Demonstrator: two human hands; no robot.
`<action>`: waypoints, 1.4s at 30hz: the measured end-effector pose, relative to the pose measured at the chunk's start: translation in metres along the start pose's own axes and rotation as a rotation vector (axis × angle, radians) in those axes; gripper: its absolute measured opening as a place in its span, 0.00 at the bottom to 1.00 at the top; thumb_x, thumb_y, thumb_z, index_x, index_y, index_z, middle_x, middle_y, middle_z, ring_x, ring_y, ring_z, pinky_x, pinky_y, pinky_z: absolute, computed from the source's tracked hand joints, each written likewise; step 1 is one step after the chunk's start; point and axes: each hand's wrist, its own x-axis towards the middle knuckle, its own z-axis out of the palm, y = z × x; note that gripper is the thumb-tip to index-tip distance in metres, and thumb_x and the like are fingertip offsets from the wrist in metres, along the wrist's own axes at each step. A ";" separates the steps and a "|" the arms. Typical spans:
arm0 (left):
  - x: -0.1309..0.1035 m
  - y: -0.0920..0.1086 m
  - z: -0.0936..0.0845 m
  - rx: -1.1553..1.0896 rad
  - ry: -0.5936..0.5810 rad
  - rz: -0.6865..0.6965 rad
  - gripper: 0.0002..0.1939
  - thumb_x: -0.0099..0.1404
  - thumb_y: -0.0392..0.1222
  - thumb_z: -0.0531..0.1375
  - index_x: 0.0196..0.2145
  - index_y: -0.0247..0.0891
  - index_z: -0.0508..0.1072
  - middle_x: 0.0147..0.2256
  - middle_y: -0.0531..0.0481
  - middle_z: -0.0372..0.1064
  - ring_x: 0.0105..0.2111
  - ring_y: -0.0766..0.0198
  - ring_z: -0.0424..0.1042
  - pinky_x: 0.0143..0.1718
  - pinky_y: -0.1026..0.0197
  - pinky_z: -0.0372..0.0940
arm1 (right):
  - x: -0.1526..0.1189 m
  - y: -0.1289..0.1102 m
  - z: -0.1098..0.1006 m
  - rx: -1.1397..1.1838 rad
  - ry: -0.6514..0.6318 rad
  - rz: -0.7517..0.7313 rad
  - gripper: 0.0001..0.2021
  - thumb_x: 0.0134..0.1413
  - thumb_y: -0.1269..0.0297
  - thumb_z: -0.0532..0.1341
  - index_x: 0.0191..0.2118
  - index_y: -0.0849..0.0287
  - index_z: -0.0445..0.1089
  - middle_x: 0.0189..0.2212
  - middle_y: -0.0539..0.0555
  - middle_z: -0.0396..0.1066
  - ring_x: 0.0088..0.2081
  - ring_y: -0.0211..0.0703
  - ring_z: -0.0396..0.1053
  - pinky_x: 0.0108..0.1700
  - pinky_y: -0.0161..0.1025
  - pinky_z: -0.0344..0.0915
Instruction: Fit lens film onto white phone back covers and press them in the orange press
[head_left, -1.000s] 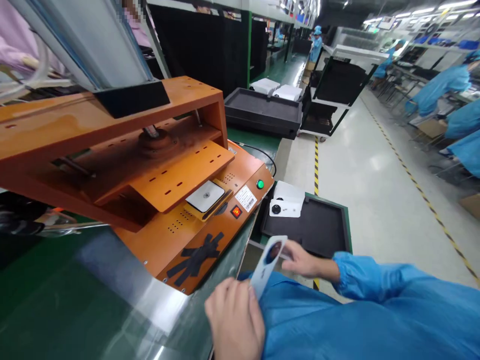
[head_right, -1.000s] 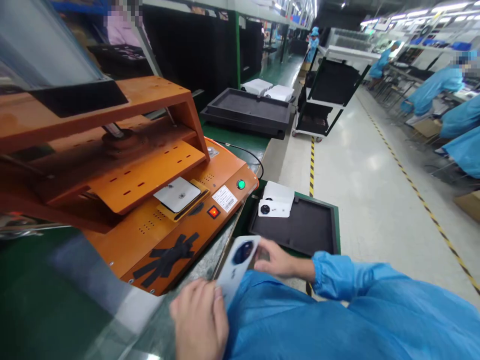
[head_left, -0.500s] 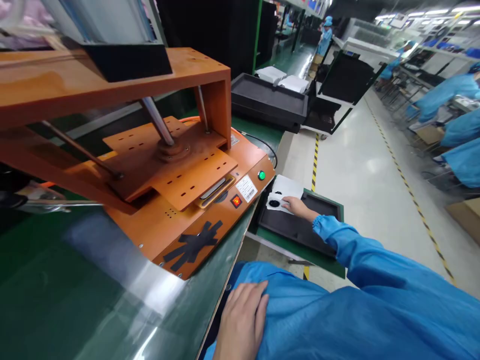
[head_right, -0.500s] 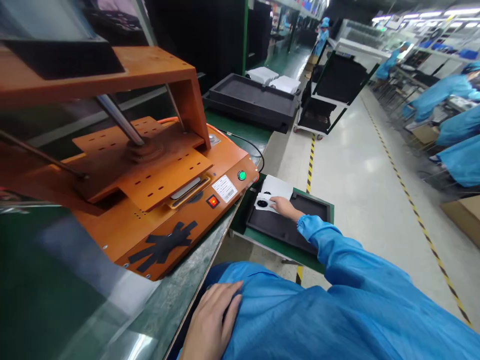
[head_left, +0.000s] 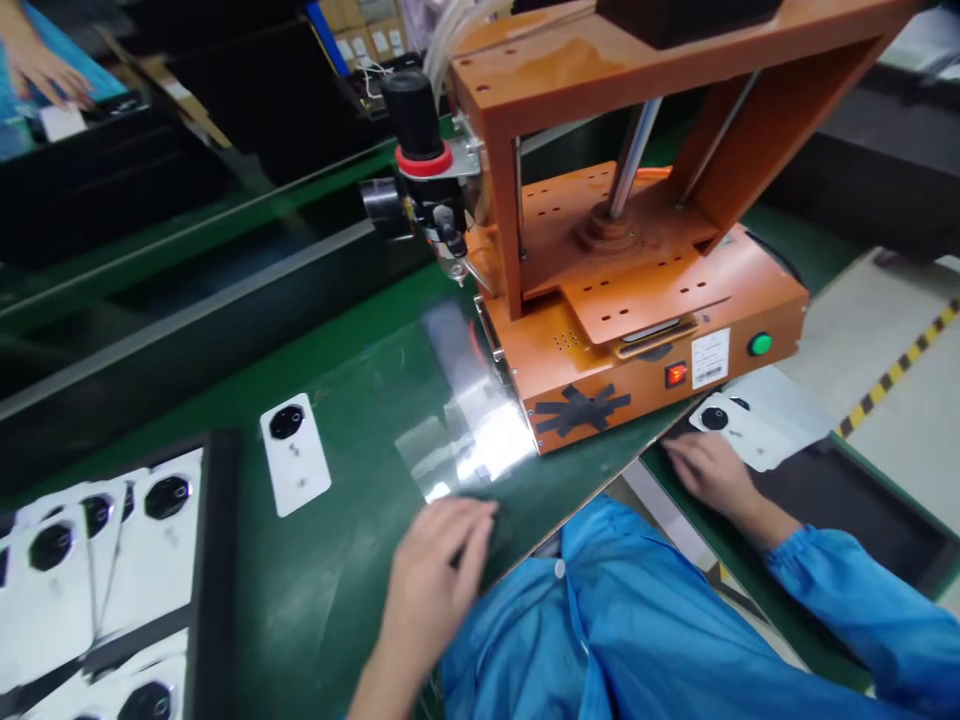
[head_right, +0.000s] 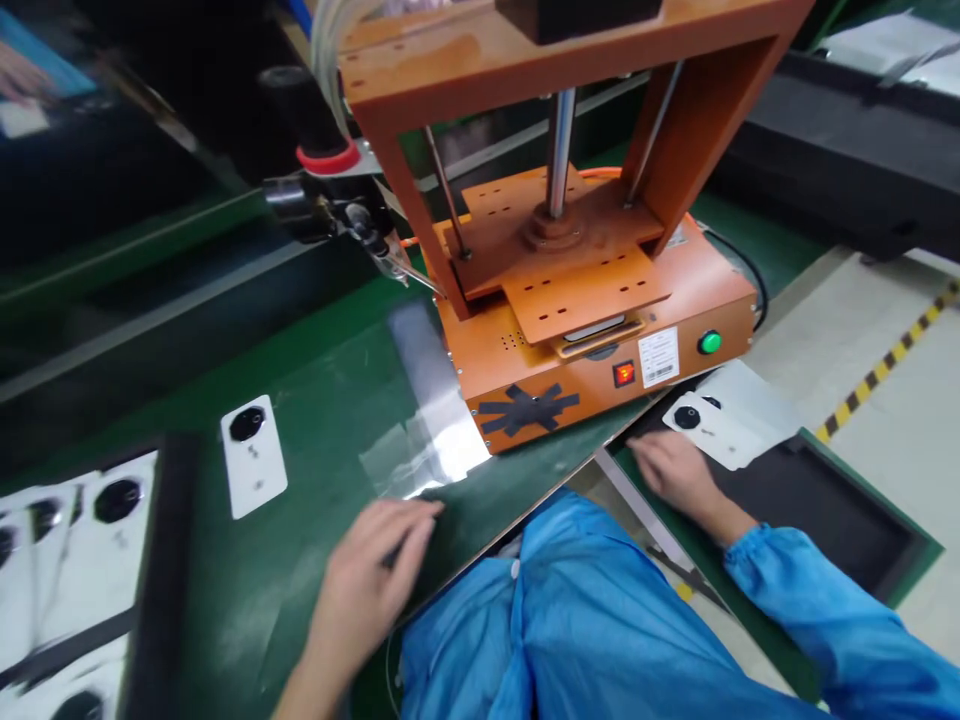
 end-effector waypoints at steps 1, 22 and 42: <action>0.010 -0.019 -0.010 0.080 0.092 -0.056 0.10 0.72 0.43 0.57 0.45 0.46 0.79 0.44 0.48 0.78 0.46 0.57 0.74 0.51 0.52 0.69 | 0.011 -0.033 -0.003 0.096 -0.032 -0.200 0.11 0.61 0.67 0.60 0.47 0.52 0.76 0.39 0.60 0.78 0.40 0.49 0.75 0.44 0.47 0.71; 0.058 -0.134 -0.028 0.139 0.389 -0.224 0.12 0.68 0.52 0.61 0.37 0.43 0.79 0.42 0.48 0.79 0.56 0.49 0.69 0.63 0.38 0.58 | 0.256 -0.336 0.026 0.025 0.054 -0.505 0.10 0.71 0.69 0.54 0.43 0.58 0.74 0.42 0.54 0.71 0.47 0.50 0.66 0.47 0.48 0.65; 0.053 -0.107 -0.036 0.312 0.106 -0.263 0.30 0.60 0.33 0.54 0.59 0.49 0.72 0.65 0.52 0.64 0.65 0.50 0.58 0.64 0.38 0.52 | 0.228 -0.326 0.008 0.107 0.158 -0.574 0.09 0.64 0.75 0.57 0.36 0.59 0.73 0.38 0.61 0.74 0.43 0.55 0.65 0.47 0.54 0.58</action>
